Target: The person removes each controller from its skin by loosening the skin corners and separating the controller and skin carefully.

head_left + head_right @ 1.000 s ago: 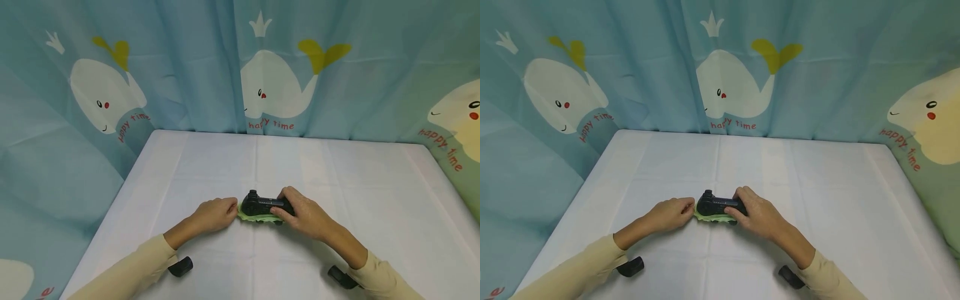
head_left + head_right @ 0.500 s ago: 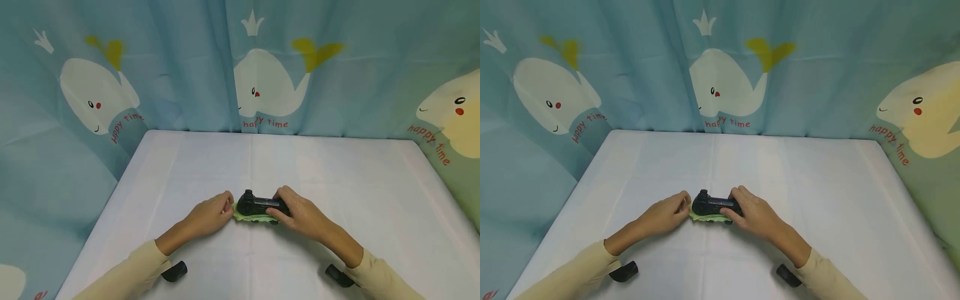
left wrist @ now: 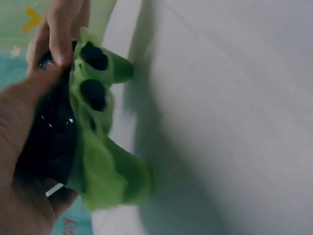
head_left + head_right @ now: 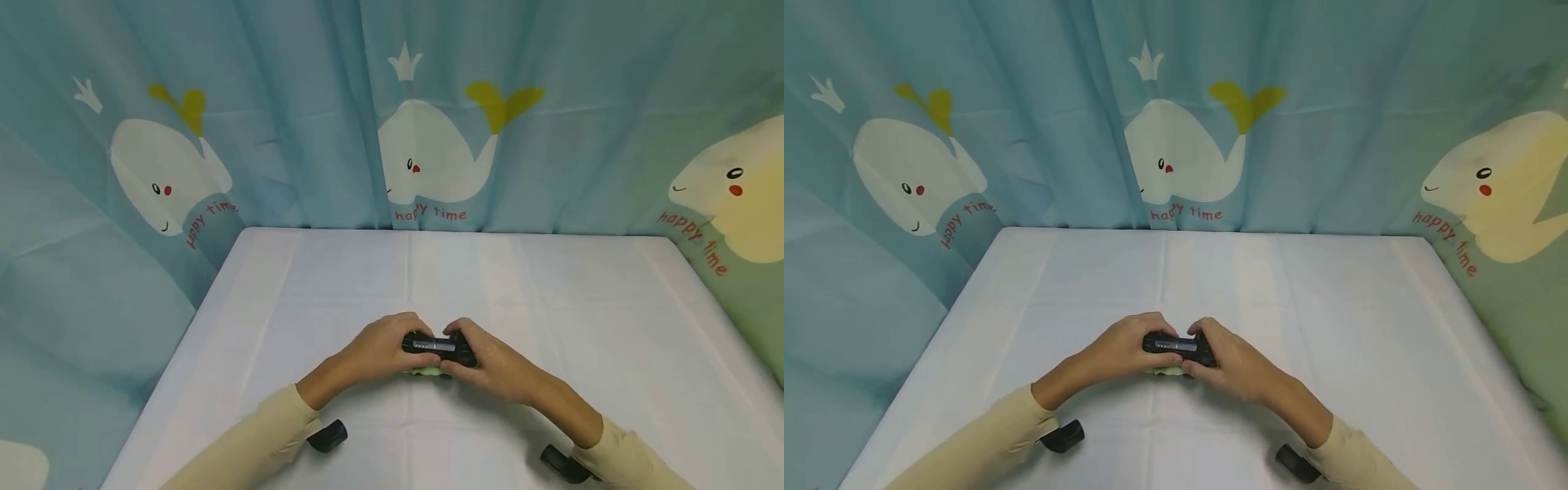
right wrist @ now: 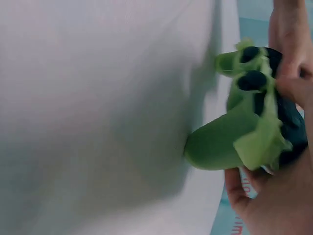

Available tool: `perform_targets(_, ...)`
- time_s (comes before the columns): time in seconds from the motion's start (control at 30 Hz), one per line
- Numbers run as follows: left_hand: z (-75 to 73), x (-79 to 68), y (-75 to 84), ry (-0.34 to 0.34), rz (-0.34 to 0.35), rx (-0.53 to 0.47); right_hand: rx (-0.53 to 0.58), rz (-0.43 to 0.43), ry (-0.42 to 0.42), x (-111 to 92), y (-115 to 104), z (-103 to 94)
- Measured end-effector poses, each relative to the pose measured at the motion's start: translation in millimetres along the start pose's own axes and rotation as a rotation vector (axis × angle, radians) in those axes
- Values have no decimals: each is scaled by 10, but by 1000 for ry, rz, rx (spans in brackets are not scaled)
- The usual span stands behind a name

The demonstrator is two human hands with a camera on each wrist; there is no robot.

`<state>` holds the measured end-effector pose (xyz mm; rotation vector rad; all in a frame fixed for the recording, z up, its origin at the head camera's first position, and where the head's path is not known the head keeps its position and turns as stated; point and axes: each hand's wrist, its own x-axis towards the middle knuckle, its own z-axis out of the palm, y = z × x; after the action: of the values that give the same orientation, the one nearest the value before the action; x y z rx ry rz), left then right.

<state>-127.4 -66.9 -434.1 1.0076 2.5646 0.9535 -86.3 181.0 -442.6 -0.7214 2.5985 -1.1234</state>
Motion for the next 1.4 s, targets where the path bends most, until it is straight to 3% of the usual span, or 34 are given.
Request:
perform_targets(0.13,-16,41,33,-25,28,179,128,110,-46,-148,41,31)
perform_targets(0.37,12,-5,-36,-21,54,171,326,125,8,-416,258,-25)
perform_targets(0.57,17,18,-55,8,71,171,468,123,-6,-379,308,-73)
perform_targets(0.67,29,37,-56,20,82,179,554,179,-67,-324,328,-96)
perform_targets(0.8,37,53,-57,35,78,203,688,236,-207,-253,358,-155)
perform_targets(1.07,50,67,-35,37,72,225,751,226,-386,-96,388,-281)
perform_targets(1.3,68,85,-25,48,65,230,765,212,-417,-101,424,-294)
perform_targets(1.4,61,87,-27,46,75,241,760,180,-474,-114,464,-326)
